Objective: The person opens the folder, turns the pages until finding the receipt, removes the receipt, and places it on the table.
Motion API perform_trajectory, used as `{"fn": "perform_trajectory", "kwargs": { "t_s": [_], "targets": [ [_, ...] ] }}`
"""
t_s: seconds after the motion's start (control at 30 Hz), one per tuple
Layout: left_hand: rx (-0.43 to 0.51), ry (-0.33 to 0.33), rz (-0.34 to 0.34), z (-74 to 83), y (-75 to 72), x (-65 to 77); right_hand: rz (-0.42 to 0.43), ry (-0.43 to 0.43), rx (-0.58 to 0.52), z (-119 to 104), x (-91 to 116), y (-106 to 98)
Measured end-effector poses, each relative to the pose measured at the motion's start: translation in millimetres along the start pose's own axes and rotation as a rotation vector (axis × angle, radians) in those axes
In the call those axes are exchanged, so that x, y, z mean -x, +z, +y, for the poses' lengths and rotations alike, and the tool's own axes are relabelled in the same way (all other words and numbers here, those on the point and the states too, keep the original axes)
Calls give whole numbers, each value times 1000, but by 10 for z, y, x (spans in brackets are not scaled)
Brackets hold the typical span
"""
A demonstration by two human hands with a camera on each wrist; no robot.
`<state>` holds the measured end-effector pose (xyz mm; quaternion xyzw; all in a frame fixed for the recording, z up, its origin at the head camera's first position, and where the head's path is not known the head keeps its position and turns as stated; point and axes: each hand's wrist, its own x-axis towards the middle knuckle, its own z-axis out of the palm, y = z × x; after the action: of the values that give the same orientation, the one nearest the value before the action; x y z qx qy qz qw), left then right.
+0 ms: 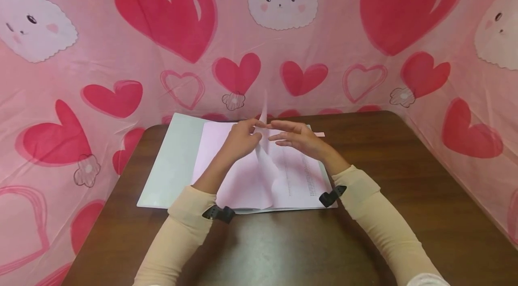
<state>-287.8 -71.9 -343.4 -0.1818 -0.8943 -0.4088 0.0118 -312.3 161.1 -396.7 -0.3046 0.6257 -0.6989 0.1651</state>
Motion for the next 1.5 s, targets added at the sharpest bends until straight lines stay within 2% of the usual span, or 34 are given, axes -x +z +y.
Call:
{"fn": "perform_trajectory", "kwargs": {
  "t_s": [0.13, 0.2, 0.43, 0.6, 0.7, 0.87, 1.07, 1.37, 1.5],
  "targets": [
    [-16, 22, -30, -87, -136, 1, 31, -1, 48, 33, 74, -69],
    [-11, 7, -55, -131, -219, 22, 68, 12, 102, 56, 129, -116],
    [44, -86, -142, -361, -489, 105, 178, 88, 434, 190, 361, -291],
    [21, -136, -151, -574, -634, 153, 217, 120, 678, 324, 499, -399],
    [17, -175, -164, -704, -700, 198, 225, 156, 787, 389, 584, -427],
    [57, -231, -190, -936, -795, 289, 205, 236, 853, 452, 724, -440],
    [86, -299, -184, -1174, -863, 386, 158, 251, 917, 494, 796, -466],
    [152, -365, -187, -1396, -830, 522, 99, 344, 1004, 596, 879, -514],
    [131, -397, -191, -1461, -809, 574, 79, 371, 1053, 617, 907, -506]
  ]
}}
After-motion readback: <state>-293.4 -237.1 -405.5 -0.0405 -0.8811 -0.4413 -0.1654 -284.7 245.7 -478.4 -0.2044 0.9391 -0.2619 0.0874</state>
